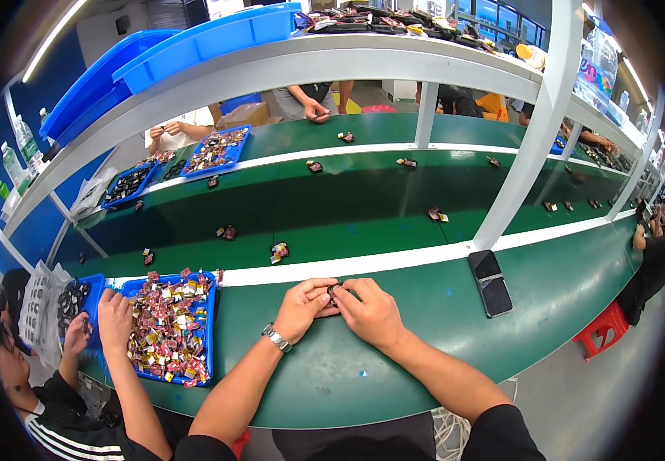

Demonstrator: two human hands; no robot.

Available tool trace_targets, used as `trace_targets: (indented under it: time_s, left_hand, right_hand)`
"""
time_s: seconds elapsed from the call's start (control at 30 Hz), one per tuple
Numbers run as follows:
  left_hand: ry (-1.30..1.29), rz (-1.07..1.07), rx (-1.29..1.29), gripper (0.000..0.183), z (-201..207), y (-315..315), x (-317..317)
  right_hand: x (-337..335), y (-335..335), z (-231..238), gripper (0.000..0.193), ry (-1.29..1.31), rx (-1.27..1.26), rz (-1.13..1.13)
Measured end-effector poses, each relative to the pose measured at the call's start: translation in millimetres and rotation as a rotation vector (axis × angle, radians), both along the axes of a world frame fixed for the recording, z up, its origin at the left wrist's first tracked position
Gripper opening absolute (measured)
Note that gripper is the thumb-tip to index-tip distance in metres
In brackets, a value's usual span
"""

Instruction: Manually assembling small electronic relay components on a production line.

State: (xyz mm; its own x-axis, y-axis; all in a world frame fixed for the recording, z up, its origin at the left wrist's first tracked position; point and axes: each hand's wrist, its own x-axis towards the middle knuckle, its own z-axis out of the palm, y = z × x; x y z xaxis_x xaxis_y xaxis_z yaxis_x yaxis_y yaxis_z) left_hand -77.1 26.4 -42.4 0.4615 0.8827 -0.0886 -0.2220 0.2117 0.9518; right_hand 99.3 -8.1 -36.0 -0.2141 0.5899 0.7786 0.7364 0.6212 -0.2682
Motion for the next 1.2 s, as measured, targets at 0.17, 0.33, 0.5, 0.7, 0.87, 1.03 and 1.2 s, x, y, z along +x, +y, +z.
trace_targets:
  time_s: [0.17, 0.33, 0.5, 0.7, 0.87, 1.03, 1.2]
  left_hand:
    - [-0.005, 0.003, -0.005, 0.028, -1, 0, -1]
    - [-0.014, 0.009, -0.005, 0.028, -3, 1, 1]
    - [-0.017, 0.066, -0.008, 0.030, -7, 2, -2]
    - [-0.113, 0.432, 0.097, 0.030, -7, 7, 1]
    - [0.073, 0.679, 0.336, 0.017, -17, 27, -19]
    - [0.291, 0.941, 0.396, 0.016, -26, 36, -31]
    - [0.265, 0.916, 0.387, 0.013, -31, 39, -34]
  right_hand:
    - [-3, 1, -1, 0.015, -0.065, 0.047, -0.030]
    - [-3, 2, -5, 0.019, -0.084, -0.008, -0.043]
    - [-10, 1, -1, 0.031, 0.033, -0.169, 0.052]
    - [-12, 81, 1, 0.027, 0.150, -0.152, -0.010]
    - [23, 157, -14, 0.035, 0.126, -0.371, -0.235]
    - [-30, 137, 3, 0.051, -0.234, -0.394, -0.487]
    - [-107, 118, 8, 0.062, -0.142, -0.640, -0.433]
